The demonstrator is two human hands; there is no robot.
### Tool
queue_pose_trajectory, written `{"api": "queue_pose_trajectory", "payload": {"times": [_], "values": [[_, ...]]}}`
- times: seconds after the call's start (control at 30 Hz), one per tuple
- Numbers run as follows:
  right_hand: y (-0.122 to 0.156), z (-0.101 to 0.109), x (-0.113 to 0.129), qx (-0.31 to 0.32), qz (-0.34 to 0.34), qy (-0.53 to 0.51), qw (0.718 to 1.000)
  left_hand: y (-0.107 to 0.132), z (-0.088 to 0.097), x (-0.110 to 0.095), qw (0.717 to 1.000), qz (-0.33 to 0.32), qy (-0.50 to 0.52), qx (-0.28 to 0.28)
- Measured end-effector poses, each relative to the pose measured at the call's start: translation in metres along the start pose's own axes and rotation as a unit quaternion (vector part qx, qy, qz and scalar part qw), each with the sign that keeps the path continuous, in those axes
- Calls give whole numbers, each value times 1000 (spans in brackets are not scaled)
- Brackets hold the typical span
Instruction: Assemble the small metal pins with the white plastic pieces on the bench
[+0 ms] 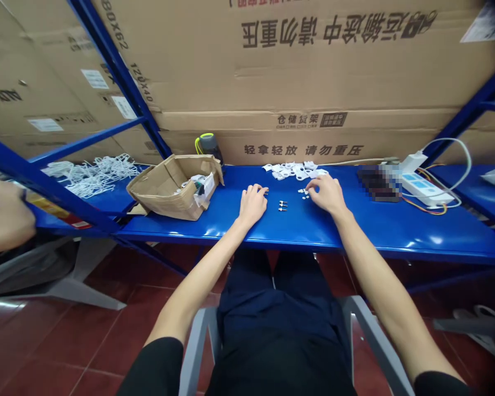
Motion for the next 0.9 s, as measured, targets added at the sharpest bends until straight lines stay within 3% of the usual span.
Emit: {"api": "queue_pose_trajectory", "payload": {"times": [0.3, 0.53, 0.9], "values": [[6, -9, 0, 53, 19, 47, 997, 1, -1, -4, 1000, -4, -21, 7], [4, -14, -1, 72, 27, 56, 995, 5, 6, 13, 998, 35, -11, -48], [3, -16, 7, 80, 44, 45, 995, 2, 5, 12, 999, 32, -2, -34]]}}
Point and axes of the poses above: each hand's wrist, its own y-axis away from the middle knuckle, its own z-axis out of the back of the hand, x = y × z, the point moved 7 cm from there along -y, towards the middle knuckle, and after that the axes turned 14 degrees about x, right-handed, at the moved point
